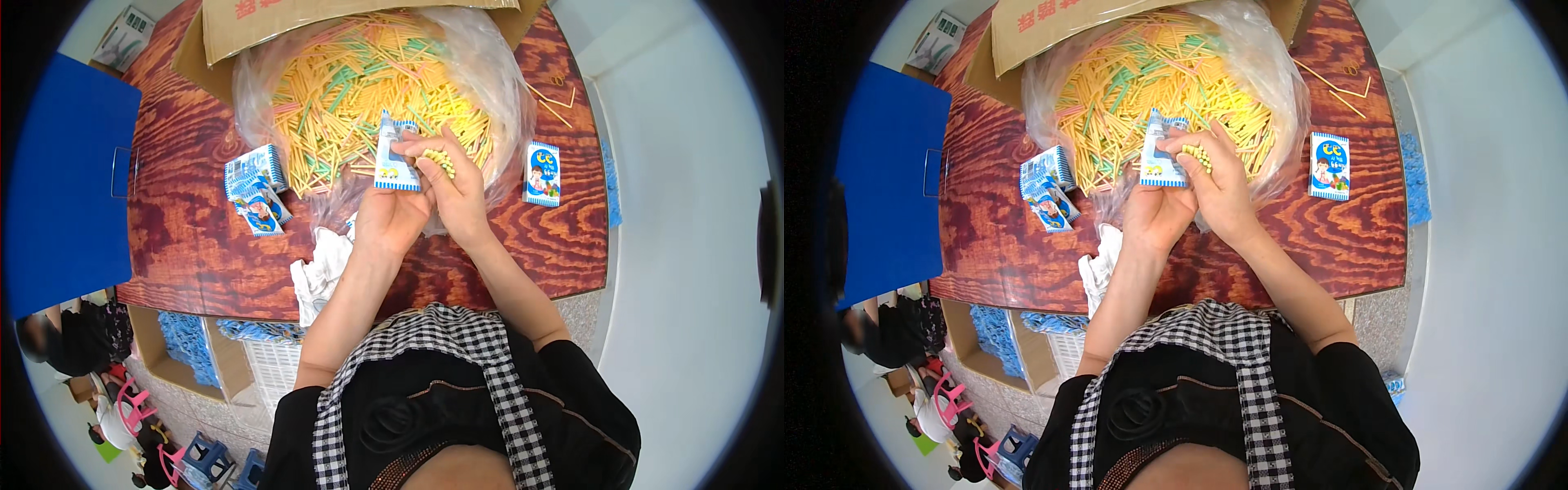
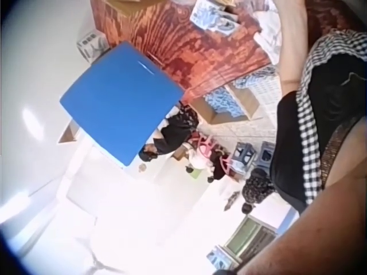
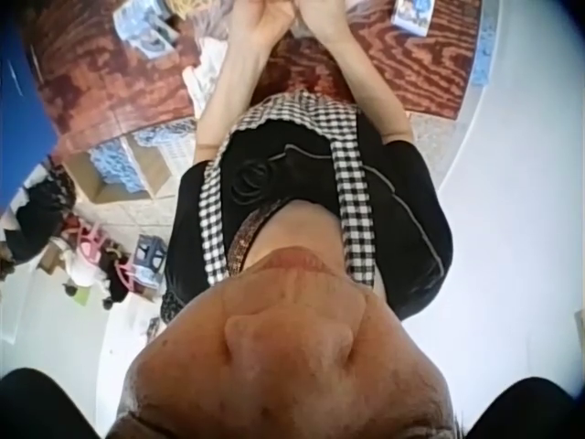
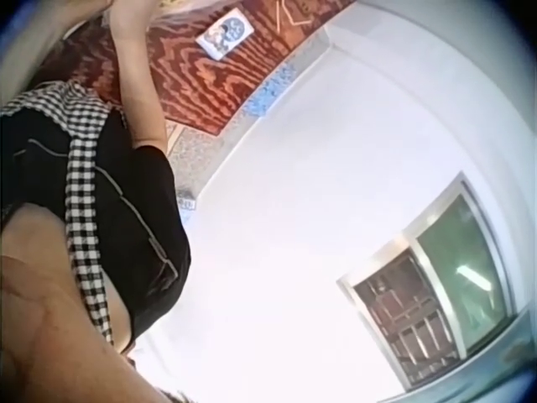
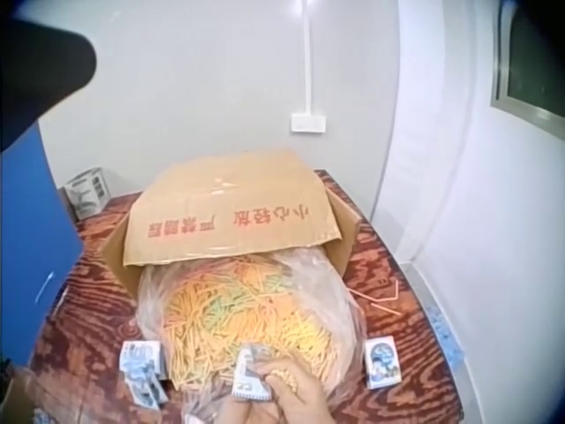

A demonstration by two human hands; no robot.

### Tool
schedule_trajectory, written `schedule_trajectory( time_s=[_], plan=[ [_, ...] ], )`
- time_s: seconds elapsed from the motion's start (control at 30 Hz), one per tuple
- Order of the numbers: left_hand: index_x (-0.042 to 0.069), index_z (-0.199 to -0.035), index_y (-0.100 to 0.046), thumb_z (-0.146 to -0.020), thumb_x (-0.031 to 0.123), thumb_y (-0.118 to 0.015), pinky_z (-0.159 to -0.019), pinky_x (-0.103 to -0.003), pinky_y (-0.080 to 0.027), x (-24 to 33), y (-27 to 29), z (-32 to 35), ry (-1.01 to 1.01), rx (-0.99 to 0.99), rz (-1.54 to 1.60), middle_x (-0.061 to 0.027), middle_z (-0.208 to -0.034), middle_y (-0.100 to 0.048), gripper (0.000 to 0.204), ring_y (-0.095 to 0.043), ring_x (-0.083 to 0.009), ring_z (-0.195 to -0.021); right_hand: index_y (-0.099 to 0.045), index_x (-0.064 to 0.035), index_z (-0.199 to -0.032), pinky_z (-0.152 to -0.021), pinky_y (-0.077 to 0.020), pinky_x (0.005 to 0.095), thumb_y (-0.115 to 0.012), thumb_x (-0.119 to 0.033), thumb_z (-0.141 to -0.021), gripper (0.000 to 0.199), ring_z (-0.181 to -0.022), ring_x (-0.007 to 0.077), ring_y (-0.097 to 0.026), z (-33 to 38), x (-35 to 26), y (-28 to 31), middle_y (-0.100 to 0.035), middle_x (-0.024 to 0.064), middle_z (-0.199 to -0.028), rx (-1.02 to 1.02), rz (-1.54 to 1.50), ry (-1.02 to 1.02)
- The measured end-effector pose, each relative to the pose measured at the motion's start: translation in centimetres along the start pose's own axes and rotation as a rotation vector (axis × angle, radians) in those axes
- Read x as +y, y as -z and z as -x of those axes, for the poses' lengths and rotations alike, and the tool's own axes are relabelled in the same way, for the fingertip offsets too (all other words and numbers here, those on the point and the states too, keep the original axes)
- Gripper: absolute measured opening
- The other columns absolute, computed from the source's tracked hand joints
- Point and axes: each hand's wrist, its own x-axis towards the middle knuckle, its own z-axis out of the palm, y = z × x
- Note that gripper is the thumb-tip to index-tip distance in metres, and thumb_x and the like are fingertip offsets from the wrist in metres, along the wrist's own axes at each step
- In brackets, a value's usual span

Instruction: Packaging small yellow plastic components into blue plastic bags at an assembly workbench.

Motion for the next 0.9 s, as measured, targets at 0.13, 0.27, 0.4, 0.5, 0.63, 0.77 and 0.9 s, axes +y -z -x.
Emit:
schedule_trajectory(
  time_s=[0.13, 0.27, 0.4, 0.5, 0.63, 0.77, 0.9],
  plan=[
    [0.002, -0.118, -0.054, -0.098, 0.016, -0.042, -0.108, -0.047, -0.037, 0.5, -0.1, 0.5, -0.06, 0.246, -0.247, -0.0146, -0.126, -0.054, 0.027, -0.048, -0.0323, -0.122, -0.057, -0.004, -0.105, -0.089, -0.0483, 0.0347, -0.051, -0.004, -0.092, 0.015, -0.096, 0.0264, -0.066, 0.2, 0.7, 0.3, -0.069, 0.012, -0.097, 0.168, -0.409, -0.302],
    [-0.004, -0.107, -0.056, -0.096, 0.013, -0.046, -0.111, -0.05, -0.033, 1.0, -0.1, 1.4, -0.049, 0.407, -0.45, -0.023, -0.13, -0.05, 0.024, -0.043, -0.0381, -0.127, -0.056, 0.0013, -0.109, -0.08, -0.0516, 0.0273, -0.047, -0.006, -0.096, 0.017, -0.09, 0.0153, -0.064, -0.9, 2.2, 3.3, -0.066, 0.0118, -0.097, -0.007, 0.108, -0.414],
    [-0.004, -0.105, -0.057, -0.095, 0.013, -0.046, -0.111, -0.049, -0.033, 1.1, 0.1, 1.2, 0.007, 0.27, -0.475, -0.0234, -0.134, -0.047, 0.022, -0.042, -0.0376, -0.129, -0.056, 0.0023, -0.108, -0.085, -0.0503, 0.0303, -0.05, -0.006, -0.095, 0.016, -0.093, 0.0175, -0.063, -1.4, 3.1, 4.4, -0.066, 0.0141, -0.097, 0.098, -0.247, -0.324],
    [-0.004, -0.104, -0.058, -0.095, 0.013, -0.047, -0.112, -0.049, -0.032, 1.0, -0.7, 1.0, -0.035, 0.254, -0.491, -0.0233, -0.136, -0.045, 0.022, -0.04, -0.0376, -0.13, -0.053, 0.0023, -0.11, -0.088, -0.0494, 0.0319, -0.052, -0.009, -0.095, 0.018, -0.095, 0.0194, -0.063, -1.4, 2.5, 4.9, -0.066, 0.0155, -0.097, 0.113, -0.752, -0.37],
    [-0.002, -0.101, -0.059, -0.095, 0.017, -0.049, -0.112, -0.047, -0.031, 0.4, -1.4, 1.9, -0.135, 0.263, -0.49, -0.0224, -0.138, -0.044, 0.023, -0.038, -0.0357, -0.132, -0.051, 0.0017, -0.112, -0.088, -0.049, 0.0323, -0.053, -0.012, -0.096, 0.021, -0.096, 0.0207, -0.063, -0.7, 0.6, 3.7, -0.066, 0.0172, -0.1, 0.066, -0.785, -0.26],
    [0.0, -0.102, -0.059, -0.096, 0.019, -0.047, -0.11, -0.044, -0.034, -0.7, -1.2, 2.1, 0.018, 0.142, -0.324, -0.0175, -0.128, -0.051, 0.023, -0.042, -0.0304, -0.128, -0.052, 0.0005, -0.112, -0.092, -0.0459, 0.0316, -0.05, -0.006, -0.095, 0.019, -0.1, 0.0201, -0.062, 0.8, -1.0, 0.7, -0.067, 0.0139, -0.102, 0.064, -0.468, -0.201],
    [0.004, -0.115, -0.053, -0.098, 0.021, -0.045, -0.11, -0.042, -0.035, -0.7, -1.5, 2.7, 0.006, 0.109, -0.241, -0.011, -0.118, -0.056, 0.026, -0.046, -0.0269, -0.122, -0.058, -0.003, -0.106, -0.096, -0.0411, 0.0311, -0.052, -0.004, -0.091, 0.016, -0.105, 0.0208, -0.061, 1.2, -1.0, 0.1, -0.067, 0.0084, -0.103, 0.027, -0.165, -0.066]
  ],
)
